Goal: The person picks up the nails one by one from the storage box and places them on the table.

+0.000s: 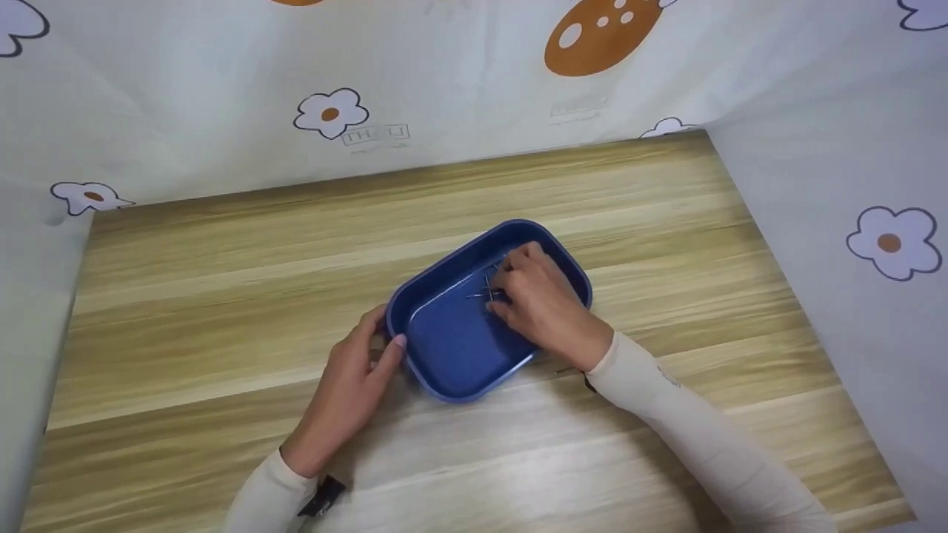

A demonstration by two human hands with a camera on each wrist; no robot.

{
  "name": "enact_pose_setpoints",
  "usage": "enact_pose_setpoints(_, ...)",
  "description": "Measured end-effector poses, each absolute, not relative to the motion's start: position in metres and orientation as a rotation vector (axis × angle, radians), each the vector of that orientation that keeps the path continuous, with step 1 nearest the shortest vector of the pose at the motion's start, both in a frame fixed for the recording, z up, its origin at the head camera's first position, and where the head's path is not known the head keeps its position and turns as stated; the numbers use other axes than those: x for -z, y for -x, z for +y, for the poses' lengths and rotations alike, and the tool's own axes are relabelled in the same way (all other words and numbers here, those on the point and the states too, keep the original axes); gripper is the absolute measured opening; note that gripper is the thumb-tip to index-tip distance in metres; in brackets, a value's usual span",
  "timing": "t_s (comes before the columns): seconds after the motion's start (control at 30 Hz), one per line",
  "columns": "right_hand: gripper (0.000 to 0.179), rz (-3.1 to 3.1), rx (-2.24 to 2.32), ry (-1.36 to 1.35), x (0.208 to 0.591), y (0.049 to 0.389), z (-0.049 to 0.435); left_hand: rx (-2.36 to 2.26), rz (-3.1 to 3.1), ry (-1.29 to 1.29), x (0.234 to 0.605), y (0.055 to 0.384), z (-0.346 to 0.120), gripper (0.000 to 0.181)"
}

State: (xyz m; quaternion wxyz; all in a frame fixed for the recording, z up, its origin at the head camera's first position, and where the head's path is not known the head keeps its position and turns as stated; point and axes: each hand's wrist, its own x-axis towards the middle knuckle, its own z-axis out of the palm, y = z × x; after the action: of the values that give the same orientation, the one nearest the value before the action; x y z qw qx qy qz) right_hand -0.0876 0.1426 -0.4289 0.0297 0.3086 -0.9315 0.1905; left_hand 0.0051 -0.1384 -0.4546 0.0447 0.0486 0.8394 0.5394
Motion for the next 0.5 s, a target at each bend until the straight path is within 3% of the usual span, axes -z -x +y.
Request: enact_pose_setpoints(0.5, 0.012, -2.869, -0.448, -0.911, 0.4376, 0.0949, 0.1336, -1.624, 2.575, -0.139, 0.4554, -0.0049, -0.1387, 0.045)
